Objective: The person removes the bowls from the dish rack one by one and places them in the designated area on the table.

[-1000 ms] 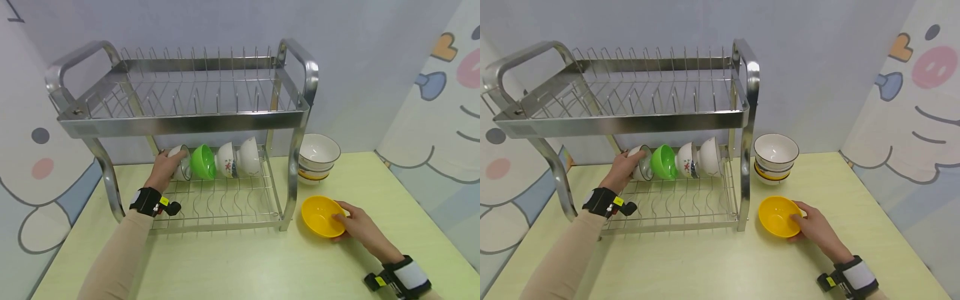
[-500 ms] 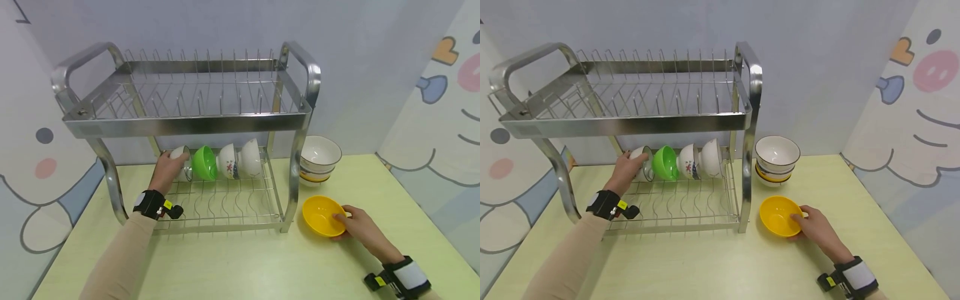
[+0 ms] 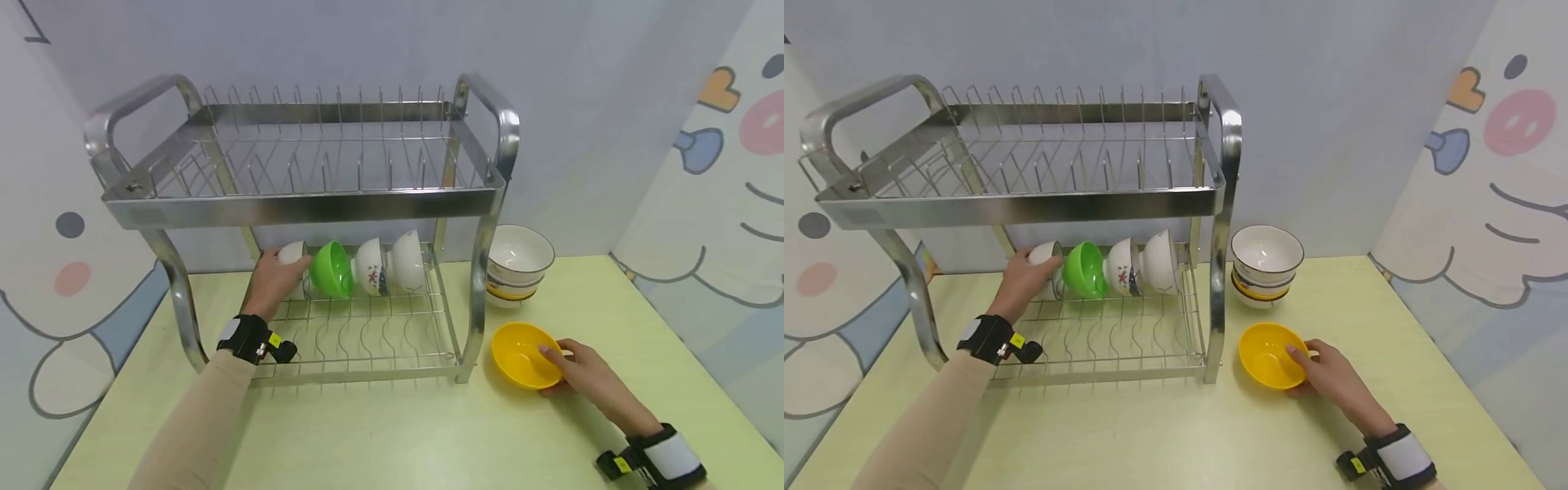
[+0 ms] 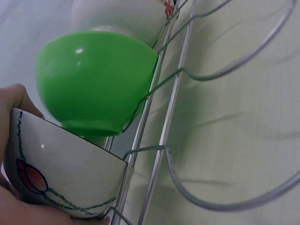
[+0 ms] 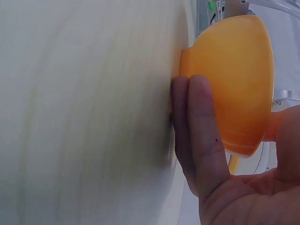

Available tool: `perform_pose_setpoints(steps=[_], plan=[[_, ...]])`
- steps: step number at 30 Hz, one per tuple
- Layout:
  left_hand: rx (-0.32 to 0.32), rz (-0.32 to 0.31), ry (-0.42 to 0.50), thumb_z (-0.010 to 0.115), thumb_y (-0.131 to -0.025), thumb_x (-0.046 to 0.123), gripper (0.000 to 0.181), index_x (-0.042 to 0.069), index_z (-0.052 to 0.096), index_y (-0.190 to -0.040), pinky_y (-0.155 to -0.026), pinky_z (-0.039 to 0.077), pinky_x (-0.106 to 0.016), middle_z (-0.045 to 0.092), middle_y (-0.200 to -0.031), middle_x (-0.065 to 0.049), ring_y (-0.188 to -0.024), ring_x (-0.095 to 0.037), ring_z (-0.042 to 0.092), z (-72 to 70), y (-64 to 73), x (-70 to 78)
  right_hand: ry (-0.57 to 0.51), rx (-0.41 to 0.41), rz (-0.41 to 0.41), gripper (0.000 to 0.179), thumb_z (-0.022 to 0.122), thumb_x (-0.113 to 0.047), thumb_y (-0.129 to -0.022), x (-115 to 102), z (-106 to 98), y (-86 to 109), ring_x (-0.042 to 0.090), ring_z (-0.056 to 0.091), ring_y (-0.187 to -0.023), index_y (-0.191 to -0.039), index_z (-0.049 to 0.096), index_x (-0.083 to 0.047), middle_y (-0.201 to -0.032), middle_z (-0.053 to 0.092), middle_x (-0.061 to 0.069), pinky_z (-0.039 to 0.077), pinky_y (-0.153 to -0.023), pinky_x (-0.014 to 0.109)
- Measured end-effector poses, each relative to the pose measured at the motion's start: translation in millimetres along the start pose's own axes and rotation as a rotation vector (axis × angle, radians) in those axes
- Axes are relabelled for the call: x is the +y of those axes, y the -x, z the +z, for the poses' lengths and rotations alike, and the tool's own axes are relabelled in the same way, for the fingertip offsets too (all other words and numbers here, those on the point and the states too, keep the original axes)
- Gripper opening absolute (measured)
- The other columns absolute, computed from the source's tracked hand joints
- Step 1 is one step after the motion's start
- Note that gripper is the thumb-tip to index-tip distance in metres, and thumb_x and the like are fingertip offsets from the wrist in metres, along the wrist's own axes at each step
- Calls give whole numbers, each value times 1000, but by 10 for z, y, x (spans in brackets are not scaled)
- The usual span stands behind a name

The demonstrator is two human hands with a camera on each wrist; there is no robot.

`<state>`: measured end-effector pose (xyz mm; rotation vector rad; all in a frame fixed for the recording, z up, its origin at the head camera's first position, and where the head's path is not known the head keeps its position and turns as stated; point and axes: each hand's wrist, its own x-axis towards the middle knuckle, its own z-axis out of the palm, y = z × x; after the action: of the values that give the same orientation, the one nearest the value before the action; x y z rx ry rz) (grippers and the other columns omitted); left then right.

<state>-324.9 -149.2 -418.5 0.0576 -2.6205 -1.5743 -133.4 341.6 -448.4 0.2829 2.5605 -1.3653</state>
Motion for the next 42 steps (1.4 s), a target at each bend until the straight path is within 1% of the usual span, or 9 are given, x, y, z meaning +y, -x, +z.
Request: perform_pose_setpoints(steps=[8,12,16,21,26,30,33,37,42], plan=[[59,96,-147,65,-79,42,81,-1,31,-139,-73,50,-51,49,-121,-24,-97,-36,51,51,-14,-1,-6,-13,-10,74,46,-54,-93,-24,-12,29,22,68,-70,-129,36,10,-92,68,16,45,-90,53],[82,139,-187,65,-79,38,77,-2,34,-137,-69,51,-51,51,-117,-24,-93,-36,52,72,-20,0,16,-7,-1,78,45,-56,-93,-27,-35,35,22,68,-71,-131,34,11,-99,66,20,49,-87,51],[104,154,-168,66,-78,35,75,-2,35,-136,-69,51,-51,50,-117,-23,-93,-35,52,73,-24,11,44,18,-6,80,46,-57,-92,-29,-78,27,22,67,-72,-131,35,12,-99,65,21,56,-77,43],[147,166,-138,68,-76,32,77,-2,35,-136,-65,51,-49,51,-115,-24,-90,-35,53,72,-19,40,83,56,-23,80,46,-58,-92,-49,-150,34,22,64,-73,-129,38,13,-99,63,21,58,-69,36],[217,164,-79,71,-74,29,77,1,34,-137,-59,52,-45,51,-111,-22,-85,-32,54,57,-13,44,127,77,-22,83,43,-61,-91,-94,-218,53,22,64,-78,-128,40,13,-99,63,21,57,-73,39],[265,181,-48,70,-76,31,73,4,37,-135,-61,50,-45,51,-112,-20,-87,-32,53,25,8,101,149,99,-59,83,41,-62,-91,-121,-272,96,26,64,-87,-127,42,13,-103,62,24,54,-80,45],[273,178,-15,70,-77,33,72,5,39,-134,-65,49,-46,52,-115,-19,-90,-31,52,13,37,164,145,120,-100,80,40,-59,-93,-123,-308,142,30,63,-92,-127,42,13,-107,60,27,53,-82,46],[258,135,30,71,-76,38,73,7,39,-134,-68,50,-45,49,-117,-18,-93,-30,51,10,106,260,125,144,-138,74,41,-54,-96,-118,-339,196,33,61,-97,-127,42,13,-111,58,29,53,-83,47],[243,97,60,69,-77,43,76,9,36,-136,-68,49,-44,47,-117,-16,-94,-30,50,-22,255,380,129,196,-184,68,40,-50,-97,-138,-351,254,34,61,-97,-128,43,10,-114,57,29,54,-82,45]])
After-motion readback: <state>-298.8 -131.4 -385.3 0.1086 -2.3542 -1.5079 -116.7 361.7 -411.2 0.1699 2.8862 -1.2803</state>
